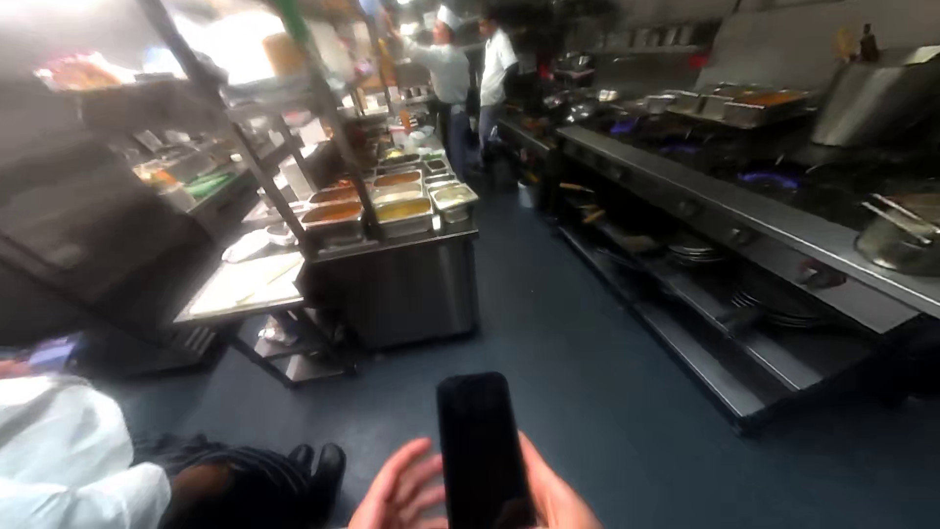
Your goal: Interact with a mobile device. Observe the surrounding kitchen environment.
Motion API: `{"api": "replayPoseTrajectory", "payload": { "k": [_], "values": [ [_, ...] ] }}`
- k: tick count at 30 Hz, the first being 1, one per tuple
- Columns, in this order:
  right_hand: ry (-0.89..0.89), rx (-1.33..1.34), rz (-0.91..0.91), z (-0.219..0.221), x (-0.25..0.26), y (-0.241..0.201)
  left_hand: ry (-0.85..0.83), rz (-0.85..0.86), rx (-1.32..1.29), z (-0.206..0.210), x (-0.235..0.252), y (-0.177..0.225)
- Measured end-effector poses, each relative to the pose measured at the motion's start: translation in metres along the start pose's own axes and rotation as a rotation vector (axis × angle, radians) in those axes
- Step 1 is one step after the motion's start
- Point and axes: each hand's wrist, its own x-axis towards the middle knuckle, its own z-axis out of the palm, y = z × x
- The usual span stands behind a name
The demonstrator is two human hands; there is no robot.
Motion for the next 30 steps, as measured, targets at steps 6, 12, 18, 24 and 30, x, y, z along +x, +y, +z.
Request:
{"api": "replayPoseTrajectory", "payload": {
  "k": [6,12,18,24,30],
  "values": [
    [0.102,-0.231,0.044,0.0,-0.015,0.02,-0.089,0.009,-0.176,0.021,-0.002,-0.023],
    [0.044,-0.06,0.107,-0.015,-0.031,0.031,-0.031,-0.08,-0.327,0.03,-0.014,-0.046],
    [-0.168,-0.171,0.069,-0.025,-0.041,0.031,-0.055,-0.042,-0.338,0.033,-0.016,-0.047],
    [0.014,-0.202,0.106,-0.012,-0.038,0.032,0.058,-0.037,-0.154,0.034,-0.017,-0.044],
    [-0.034,-0.165,0.057,-0.016,-0.041,0.039,0.107,0.011,-0.098,0.024,-0.005,-0.034]
  ]
}}
